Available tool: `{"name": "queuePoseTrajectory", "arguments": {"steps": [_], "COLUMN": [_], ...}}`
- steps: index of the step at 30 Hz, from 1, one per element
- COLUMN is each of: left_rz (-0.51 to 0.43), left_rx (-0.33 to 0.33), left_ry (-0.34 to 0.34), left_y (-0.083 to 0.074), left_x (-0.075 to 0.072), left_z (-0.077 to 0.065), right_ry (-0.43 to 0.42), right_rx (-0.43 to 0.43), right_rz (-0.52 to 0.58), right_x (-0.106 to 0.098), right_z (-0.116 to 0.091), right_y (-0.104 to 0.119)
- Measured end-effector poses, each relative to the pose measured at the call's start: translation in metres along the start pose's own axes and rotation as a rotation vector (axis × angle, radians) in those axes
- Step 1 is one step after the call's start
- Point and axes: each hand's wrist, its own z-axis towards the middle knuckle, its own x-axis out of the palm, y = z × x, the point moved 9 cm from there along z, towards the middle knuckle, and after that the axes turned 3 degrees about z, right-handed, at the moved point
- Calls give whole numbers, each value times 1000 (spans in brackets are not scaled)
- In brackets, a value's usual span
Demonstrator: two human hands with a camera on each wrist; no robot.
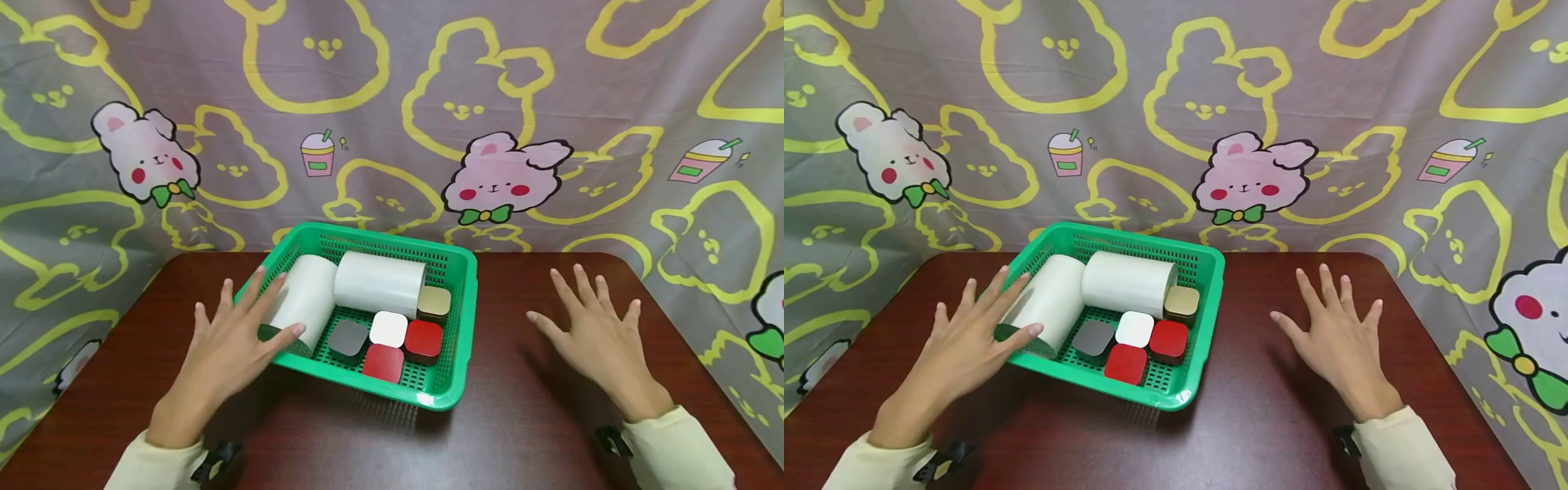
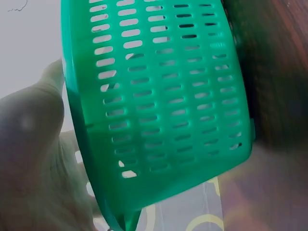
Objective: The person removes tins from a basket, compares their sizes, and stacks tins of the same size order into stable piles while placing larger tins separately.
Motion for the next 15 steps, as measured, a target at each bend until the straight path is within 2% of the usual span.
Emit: {"name": "queuePoseTrajectory", "arguments": {"steps": [9,15], "left_rz": [-69,-82], "left_rx": [-8,6], "left_ry": [36,48], "left_y": [23,35], "left_x": [2,2], "left_z": [-2,-3], "right_ry": [-52,-8], "right_rx": [-93,-153], "right_rz": [56,74], "right_x": [-23,-36], "right_z": [5,15], "right_y": [38,70]}}
